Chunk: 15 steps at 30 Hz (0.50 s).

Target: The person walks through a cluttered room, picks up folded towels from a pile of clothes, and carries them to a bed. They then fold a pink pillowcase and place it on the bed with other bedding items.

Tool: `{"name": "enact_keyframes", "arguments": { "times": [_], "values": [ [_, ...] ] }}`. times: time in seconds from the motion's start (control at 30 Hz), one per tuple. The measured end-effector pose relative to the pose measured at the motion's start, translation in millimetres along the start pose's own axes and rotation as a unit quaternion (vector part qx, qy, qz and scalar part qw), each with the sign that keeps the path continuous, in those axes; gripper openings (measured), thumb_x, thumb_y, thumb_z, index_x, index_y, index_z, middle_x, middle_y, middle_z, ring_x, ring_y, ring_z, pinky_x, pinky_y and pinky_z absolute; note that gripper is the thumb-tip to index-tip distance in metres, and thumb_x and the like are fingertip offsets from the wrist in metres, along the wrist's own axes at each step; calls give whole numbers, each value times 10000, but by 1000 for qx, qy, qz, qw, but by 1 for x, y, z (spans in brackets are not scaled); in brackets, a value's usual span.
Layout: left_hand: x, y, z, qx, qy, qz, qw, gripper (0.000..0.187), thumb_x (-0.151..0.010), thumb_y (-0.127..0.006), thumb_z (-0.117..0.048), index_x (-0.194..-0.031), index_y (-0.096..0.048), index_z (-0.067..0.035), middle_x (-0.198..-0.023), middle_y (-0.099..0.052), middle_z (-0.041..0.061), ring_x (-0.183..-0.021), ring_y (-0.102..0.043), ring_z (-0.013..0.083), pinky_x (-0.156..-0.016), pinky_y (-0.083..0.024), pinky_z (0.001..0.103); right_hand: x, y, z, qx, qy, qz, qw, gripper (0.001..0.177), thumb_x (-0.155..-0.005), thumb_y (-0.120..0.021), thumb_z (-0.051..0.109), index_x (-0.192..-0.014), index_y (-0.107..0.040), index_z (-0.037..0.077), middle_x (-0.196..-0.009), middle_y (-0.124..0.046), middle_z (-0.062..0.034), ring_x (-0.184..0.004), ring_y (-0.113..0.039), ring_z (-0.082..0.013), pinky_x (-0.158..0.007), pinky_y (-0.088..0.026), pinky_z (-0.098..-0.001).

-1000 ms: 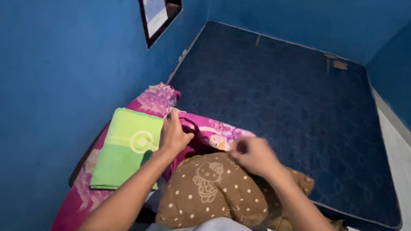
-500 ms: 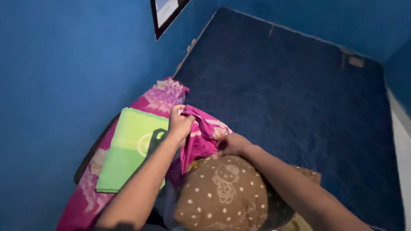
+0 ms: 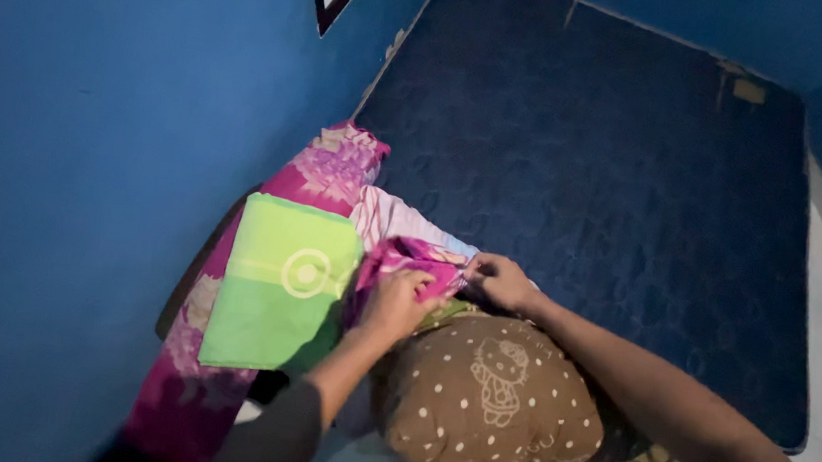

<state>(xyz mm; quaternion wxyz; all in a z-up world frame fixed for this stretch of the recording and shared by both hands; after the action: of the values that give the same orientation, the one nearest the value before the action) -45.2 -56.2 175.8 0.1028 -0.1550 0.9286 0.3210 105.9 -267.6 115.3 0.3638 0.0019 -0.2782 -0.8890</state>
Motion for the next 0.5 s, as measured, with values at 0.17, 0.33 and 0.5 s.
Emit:
{"name": "enact_keyframes", "arguments": {
  "times": [0.17,0.33,0.5],
  "values": [
    [1,-18,15,-31,110,112,987,355,-705,-876,-308,-971,-793,-89,-881,-725,199,-840,-714,375,-776,-565,472,-2,12,28,-108,-3,1,994,177,-954,-712,221,-970,-676,48,-923,-727,-62,-893,-643,-158,-811,-531,-346],
    [-5,-28,50,2,122,94,988,210,-852,-738,-272,-906,-799,-78,-845,-741,199,-811,-740,355,-743,-562,473,29,21,91,186,129,24,974,557,-669,-881,374,-1073,-627,86,-1033,-741,-135,-978,-714,-329,-822,-544,-422],
    [-25,-36,65,6,156,136,978,212,-838,-748,-277,-884,-786,-74,-803,-732,206,-790,-747,356,-729,-564,457,35,22,126,332,88,-19,939,627,-736,-820,558,-1147,-633,123,-1090,-726,-159,-992,-692,-401,-804,-547,-500]
  ]
}}
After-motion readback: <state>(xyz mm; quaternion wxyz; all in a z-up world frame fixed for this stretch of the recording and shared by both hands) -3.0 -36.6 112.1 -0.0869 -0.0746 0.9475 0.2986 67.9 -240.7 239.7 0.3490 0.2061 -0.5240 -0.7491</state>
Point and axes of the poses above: each hand's wrist, its own x-axis away from the middle knuckle, its own y-axis out of the back of the hand, z = x × y, the point moved 2 cm from there along -x, towards the middle knuckle
